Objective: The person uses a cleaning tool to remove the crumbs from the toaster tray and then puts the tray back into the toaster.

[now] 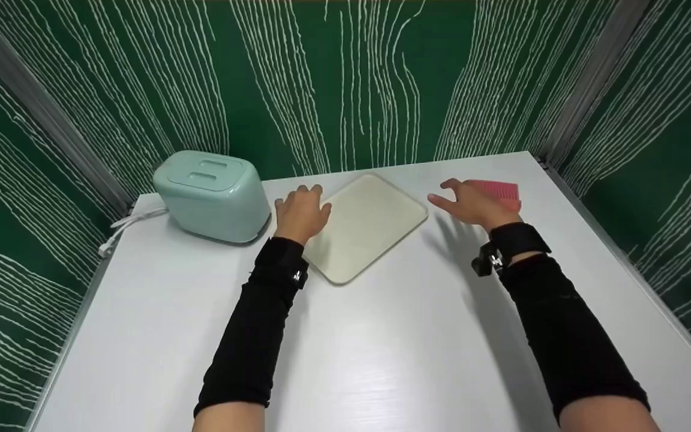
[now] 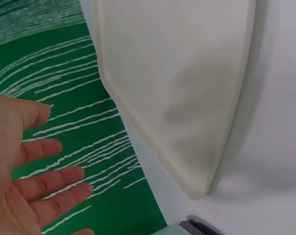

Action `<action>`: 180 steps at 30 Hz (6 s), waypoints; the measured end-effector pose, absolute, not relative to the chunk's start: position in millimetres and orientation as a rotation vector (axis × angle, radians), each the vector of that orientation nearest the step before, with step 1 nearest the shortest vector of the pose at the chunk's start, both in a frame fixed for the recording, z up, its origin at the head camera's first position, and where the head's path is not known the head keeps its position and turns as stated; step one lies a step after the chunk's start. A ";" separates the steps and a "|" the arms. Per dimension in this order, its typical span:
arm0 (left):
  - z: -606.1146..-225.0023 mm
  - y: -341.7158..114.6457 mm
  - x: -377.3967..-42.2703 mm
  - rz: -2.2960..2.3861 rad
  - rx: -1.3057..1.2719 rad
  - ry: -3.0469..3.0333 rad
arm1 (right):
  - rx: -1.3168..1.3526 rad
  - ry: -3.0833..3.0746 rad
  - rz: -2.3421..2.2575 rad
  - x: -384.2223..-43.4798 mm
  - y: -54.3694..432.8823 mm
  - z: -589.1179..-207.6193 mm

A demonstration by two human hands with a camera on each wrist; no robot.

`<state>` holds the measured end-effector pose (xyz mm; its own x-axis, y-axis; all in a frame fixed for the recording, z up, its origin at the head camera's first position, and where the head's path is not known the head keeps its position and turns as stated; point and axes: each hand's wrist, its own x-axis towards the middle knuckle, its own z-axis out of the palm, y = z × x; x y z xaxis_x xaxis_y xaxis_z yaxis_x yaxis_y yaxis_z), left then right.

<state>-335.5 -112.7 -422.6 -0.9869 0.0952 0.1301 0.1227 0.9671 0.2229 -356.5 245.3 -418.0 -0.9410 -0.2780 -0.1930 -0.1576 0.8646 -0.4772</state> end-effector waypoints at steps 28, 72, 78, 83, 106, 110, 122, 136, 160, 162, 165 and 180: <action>-407.9 -229.0 -318.0 -0.337 -0.008 -2.668 | -0.606 2.659 -0.895 -342.0 70.9 -457.4; -454.1 -260.1 -330.1 -0.431 0.091 -2.585 | 0.058 1.448 -2.082 -338.7 -126.2 -526.5; -452.4 -253.7 -337.0 -0.392 0.066 -2.605 | 0.078 1.422 -2.125 -346.0 -131.8 -529.8; -449.7 -251.2 -339.4 -0.409 0.039 -2.593 | 0.095 1.384 -2.158 -351.3 -134.2 -528.0; -455.6 -257.8 -333.5 -0.382 0.076 -2.549 | 0.056 1.306 -2.208 -351.0 -144.8 -532.5; -456.5 -256.7 -331.5 -0.381 0.067 -2.539 | 0.070 1.334 -2.187 -351.0 -144.7 -532.9; -457.1 -258.0 -332.9 -0.388 0.065 -2.533 | 0.162 1.354 -2.207 -354.5 -146.8 -530.6; -453.8 -261.1 -331.8 -0.365 0.078 -2.599 | 0.153 1.385 -2.181 -354.9 -149.3 -530.2; -452.9 -279.2 -328.8 -0.424 -0.026 -2.558 | 0.108 1.467 -2.047 -354.4 -145.3 -524.4; -452.4 -279.4 -328.8 -0.424 -0.022 -2.562 | 0.113 1.466 -2.053 -353.5 -145.2 -522.6; -451.3 -279.2 -329.1 -0.427 -0.018 -2.565 | 0.117 1.477 -2.058 -352.6 -145.2 -519.8; -449.7 -280.0 -328.4 -0.458 -0.023 -2.588 | 0.178 1.466 -2.045 -354.0 -145.7 -518.5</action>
<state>-328.4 -280.0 -449.7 -0.8709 -0.0695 0.4865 0.1017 0.9430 0.3168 -354.0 -145.7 -518.5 -0.8051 -0.3963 -0.4413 0.5452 -0.2015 -0.8137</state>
